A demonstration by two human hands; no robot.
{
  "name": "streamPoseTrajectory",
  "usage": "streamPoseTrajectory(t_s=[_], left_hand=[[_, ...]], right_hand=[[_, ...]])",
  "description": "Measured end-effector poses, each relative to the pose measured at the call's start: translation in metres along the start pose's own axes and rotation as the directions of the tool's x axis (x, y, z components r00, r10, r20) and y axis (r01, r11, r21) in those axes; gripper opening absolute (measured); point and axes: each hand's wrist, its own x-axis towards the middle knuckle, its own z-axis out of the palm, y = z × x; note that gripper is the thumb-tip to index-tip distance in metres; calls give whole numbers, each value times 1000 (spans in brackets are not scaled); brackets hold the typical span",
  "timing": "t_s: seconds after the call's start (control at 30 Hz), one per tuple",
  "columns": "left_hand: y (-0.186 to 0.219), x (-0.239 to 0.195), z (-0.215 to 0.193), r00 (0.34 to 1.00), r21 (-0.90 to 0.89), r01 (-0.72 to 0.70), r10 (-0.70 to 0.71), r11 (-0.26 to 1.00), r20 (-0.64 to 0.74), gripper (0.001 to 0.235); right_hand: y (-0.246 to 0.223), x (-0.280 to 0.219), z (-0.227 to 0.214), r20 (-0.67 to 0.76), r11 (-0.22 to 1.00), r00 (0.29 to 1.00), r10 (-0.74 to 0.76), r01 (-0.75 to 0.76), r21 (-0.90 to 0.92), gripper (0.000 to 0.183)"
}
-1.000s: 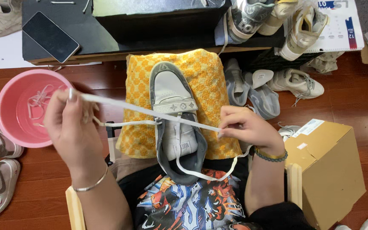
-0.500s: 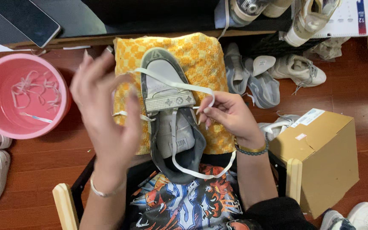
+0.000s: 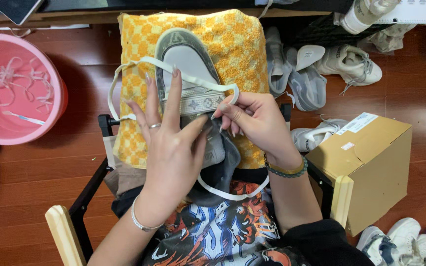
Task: The person threads white shoelaces through the eyelets of a grey and white sneaker resting on their lap. They pull the laces through the holes and adjust the tension repeatedly to ensure the laces are properly seated.
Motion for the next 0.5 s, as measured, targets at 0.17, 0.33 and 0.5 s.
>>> streamPoseTrajectory(t_s=[0.17,0.33,0.5], left_hand=[[-6,-1,3,1000,-56,2,-3,998,-8,19],[-8,-2,4,1000,-83,9,-10,996,-6,19],[-9,-1,6,999,-144,33,-34,989,-3,24]], right_hand=[[-2,-2,2,-11,1000,1000,14,-14,-15,24],[-1,1,5,-22,999,999,49,-48,12,23],[8,4,6,-6,999,1000,-30,30,17,17]])
